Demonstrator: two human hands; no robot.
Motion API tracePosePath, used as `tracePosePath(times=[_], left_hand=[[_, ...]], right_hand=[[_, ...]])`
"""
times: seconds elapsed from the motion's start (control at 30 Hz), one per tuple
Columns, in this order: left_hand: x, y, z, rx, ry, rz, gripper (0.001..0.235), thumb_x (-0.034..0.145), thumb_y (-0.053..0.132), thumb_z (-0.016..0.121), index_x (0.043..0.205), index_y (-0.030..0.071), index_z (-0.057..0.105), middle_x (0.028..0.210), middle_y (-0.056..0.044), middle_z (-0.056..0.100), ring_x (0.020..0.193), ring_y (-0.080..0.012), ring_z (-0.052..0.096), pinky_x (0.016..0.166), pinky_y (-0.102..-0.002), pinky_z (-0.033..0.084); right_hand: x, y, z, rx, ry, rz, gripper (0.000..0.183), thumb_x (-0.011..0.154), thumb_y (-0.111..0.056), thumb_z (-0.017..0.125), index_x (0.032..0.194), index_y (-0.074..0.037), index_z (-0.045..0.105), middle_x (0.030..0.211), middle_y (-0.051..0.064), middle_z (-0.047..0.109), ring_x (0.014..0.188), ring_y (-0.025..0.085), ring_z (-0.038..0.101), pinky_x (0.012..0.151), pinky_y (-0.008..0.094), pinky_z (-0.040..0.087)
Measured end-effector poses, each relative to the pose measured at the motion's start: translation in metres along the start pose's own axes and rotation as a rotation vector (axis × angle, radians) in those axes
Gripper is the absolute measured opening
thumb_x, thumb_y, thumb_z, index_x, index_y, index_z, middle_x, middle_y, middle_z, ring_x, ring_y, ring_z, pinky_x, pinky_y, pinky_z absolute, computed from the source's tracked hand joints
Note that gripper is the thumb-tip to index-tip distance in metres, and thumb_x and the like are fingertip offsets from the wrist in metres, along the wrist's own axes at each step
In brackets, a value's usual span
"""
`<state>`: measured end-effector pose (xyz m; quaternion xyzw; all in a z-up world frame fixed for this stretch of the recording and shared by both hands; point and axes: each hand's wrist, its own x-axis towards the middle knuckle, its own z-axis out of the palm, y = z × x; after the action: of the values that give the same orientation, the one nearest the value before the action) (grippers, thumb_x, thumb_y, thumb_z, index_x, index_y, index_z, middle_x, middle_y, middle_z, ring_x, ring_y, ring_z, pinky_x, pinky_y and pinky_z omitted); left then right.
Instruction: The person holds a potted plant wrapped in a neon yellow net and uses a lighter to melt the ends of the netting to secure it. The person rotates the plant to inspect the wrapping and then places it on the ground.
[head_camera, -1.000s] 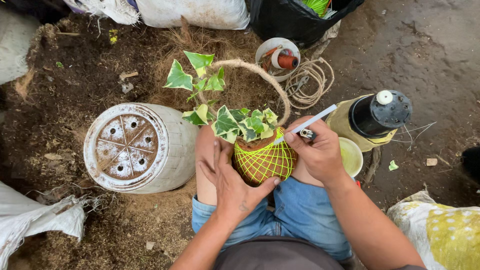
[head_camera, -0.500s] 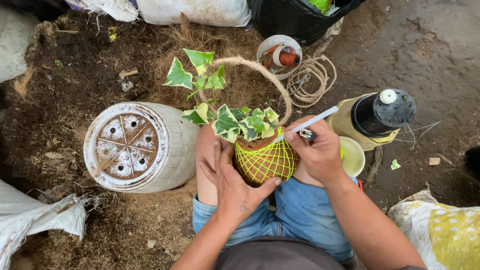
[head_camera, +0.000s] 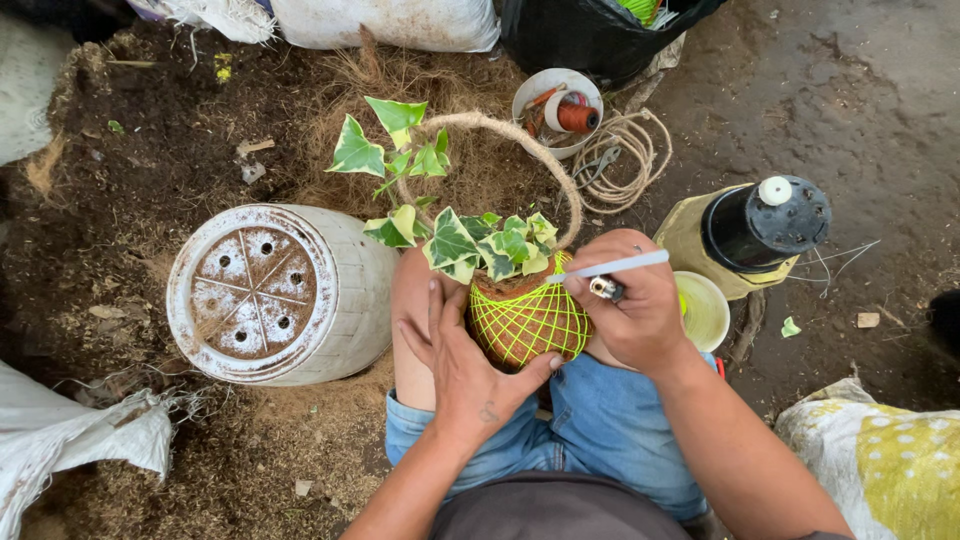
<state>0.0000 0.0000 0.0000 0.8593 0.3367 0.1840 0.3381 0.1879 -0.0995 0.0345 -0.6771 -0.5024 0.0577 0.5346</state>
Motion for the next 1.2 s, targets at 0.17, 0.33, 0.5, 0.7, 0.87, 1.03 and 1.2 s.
tracePosePath(times=[0.17,0.33,0.5,0.7,0.87,1.03,1.2], left_hand=[[0.000,0.000,0.000,-0.008,0.011,0.006,0.128,0.062,0.062,0.088,0.148,-0.011,0.028,0.155,-0.037,0.034,0.156,-0.0457,0.018,0.118,-0.071,-0.012],[0.000,0.000,0.000,-0.002,0.023,0.017,0.127,0.062,0.061,0.089,0.147,-0.011,0.029,0.156,-0.038,0.033,0.155,-0.0464,0.019,0.117,-0.071,-0.011],[0.000,0.001,0.000,-0.019,0.024,0.015,0.127,0.062,0.060,0.089,0.148,-0.010,0.029,0.156,-0.038,0.033,0.155,-0.0463,0.019,0.117,-0.071,-0.010],[0.000,0.002,-0.002,-0.027,0.021,0.016,0.127,0.062,0.060,0.089,0.148,-0.011,0.028,0.156,-0.036,0.035,0.156,-0.0460,0.019,0.117,-0.071,-0.010],[0.001,0.003,-0.002,-0.022,0.020,0.012,0.126,0.062,0.060,0.089,0.148,-0.010,0.030,0.156,-0.037,0.034,0.156,-0.0456,0.019,0.117,-0.071,-0.010],[0.002,0.003,-0.003,-0.019,-0.012,-0.028,0.127,0.062,0.062,0.088,0.148,-0.011,0.030,0.155,-0.035,0.036,0.156,-0.0448,0.018,0.117,-0.071,-0.012],[0.002,0.003,-0.005,-0.002,0.013,0.002,0.126,0.063,0.062,0.087,0.149,-0.010,0.030,0.156,-0.037,0.033,0.155,-0.0461,0.019,0.116,-0.070,-0.011]], right_hand=[[0.008,-0.004,-0.008,-0.110,-0.059,-0.153,0.025,0.080,0.005,0.075,0.102,-0.004,0.067,0.099,0.010,0.069,0.095,0.030,0.065,0.087,0.042,0.051],[0.010,-0.012,-0.005,-0.147,-0.034,-0.181,0.027,0.079,0.005,0.075,0.103,-0.005,0.067,0.099,0.009,0.069,0.092,0.030,0.066,0.085,0.042,0.052],[0.010,-0.014,-0.005,-0.179,-0.050,-0.234,0.026,0.077,0.003,0.077,0.100,-0.006,0.069,0.097,0.008,0.070,0.089,0.029,0.065,0.083,0.043,0.051],[0.010,-0.012,-0.006,-0.139,-0.051,-0.171,0.029,0.077,0.006,0.074,0.103,-0.004,0.068,0.099,0.010,0.069,0.092,0.030,0.065,0.085,0.042,0.052],[0.010,-0.013,-0.005,-0.176,-0.058,-0.215,0.030,0.075,0.004,0.076,0.103,-0.004,0.068,0.100,0.010,0.070,0.092,0.029,0.065,0.085,0.042,0.052],[0.012,-0.013,-0.006,-0.369,-0.066,-0.359,0.034,0.072,-0.008,0.081,0.103,-0.002,0.069,0.098,0.011,0.067,0.090,0.032,0.064,0.081,0.044,0.048],[0.016,0.012,-0.030,-0.689,0.080,-0.299,0.028,0.078,-0.010,0.086,0.100,-0.006,0.070,0.100,0.011,0.069,0.086,0.032,0.064,0.080,0.045,0.047]])
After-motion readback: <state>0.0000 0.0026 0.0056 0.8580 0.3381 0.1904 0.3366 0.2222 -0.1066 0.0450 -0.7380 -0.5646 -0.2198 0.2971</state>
